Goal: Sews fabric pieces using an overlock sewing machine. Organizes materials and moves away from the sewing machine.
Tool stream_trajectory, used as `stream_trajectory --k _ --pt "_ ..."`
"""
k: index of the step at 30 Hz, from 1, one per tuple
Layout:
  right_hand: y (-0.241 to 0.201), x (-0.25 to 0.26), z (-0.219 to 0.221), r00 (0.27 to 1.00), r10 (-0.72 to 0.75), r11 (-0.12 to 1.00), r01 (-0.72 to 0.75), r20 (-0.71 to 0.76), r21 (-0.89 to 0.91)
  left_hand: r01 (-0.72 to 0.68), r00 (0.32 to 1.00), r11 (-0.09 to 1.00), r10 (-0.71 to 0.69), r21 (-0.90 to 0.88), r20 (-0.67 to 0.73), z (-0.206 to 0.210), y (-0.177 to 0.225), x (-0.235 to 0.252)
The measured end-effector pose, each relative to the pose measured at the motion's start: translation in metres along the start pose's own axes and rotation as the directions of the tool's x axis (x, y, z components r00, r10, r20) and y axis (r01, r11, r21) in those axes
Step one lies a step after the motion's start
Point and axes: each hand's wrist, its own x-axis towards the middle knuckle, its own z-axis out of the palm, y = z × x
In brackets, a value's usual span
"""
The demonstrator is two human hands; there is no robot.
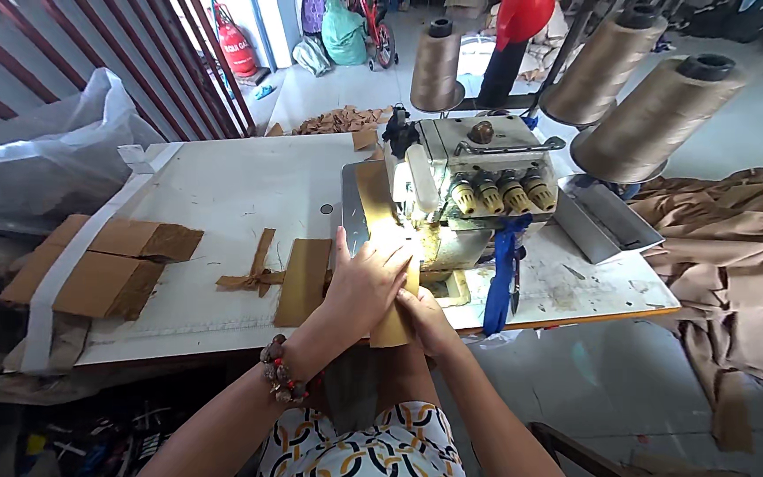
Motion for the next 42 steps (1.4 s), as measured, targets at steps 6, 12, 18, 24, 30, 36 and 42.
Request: stream_trajectory --k 6,12,18,24,30,36,42 --pt "-0.005 0.01 -0.004 0.997 -0.041 0.998 0.037 0.066 0.054 -0.042 0.999 0.998 0.041 -0.049 -0.025 -0.007 -0.008 0.0" --pt "0.004 0.023 -0.012 0.977 -0.101 0.995 0.1 0.189 0.016 0.075 0.981 0.977 -0.037 -0.198 0.189 -0.022 -0.036 0.032" --pt "0.024 0.024 -0.022 0.958 -0.141 0.989 0.147 0.248 -0.006 0.164 0.953 0.959 -0.094 -0.232 0.288 -0.017 -0.065 0.061" --pt "0.027 0.021 -0.019 0.959 -0.192 0.981 0.187 0.211 0.043 0.424 0.9 0.883 -0.386 -0.2 0.202 -0.025 -0.099 -0.013" --pt "0.033 0.026 -0.02 0.934 -0.257 0.963 0.269 0.248 -0.016 0.42 0.864 0.908 -0.398 -0.006 0.308 0.016 -0.134 -0.057" --pt "0.022 0.023 -0.012 0.949 -0.201 0.942 0.255 0.242 -0.22 0.233 0.954 0.96 -0.257 -0.158 -0.154 0.014 -0.119 -0.06" --pt "0.017 0.006 0.007 0.967 -0.063 0.987 0.096 0.246 -0.125 -0.066 0.98 0.992 0.045 -0.105 -0.192 -0.004 -0.03 -0.022"
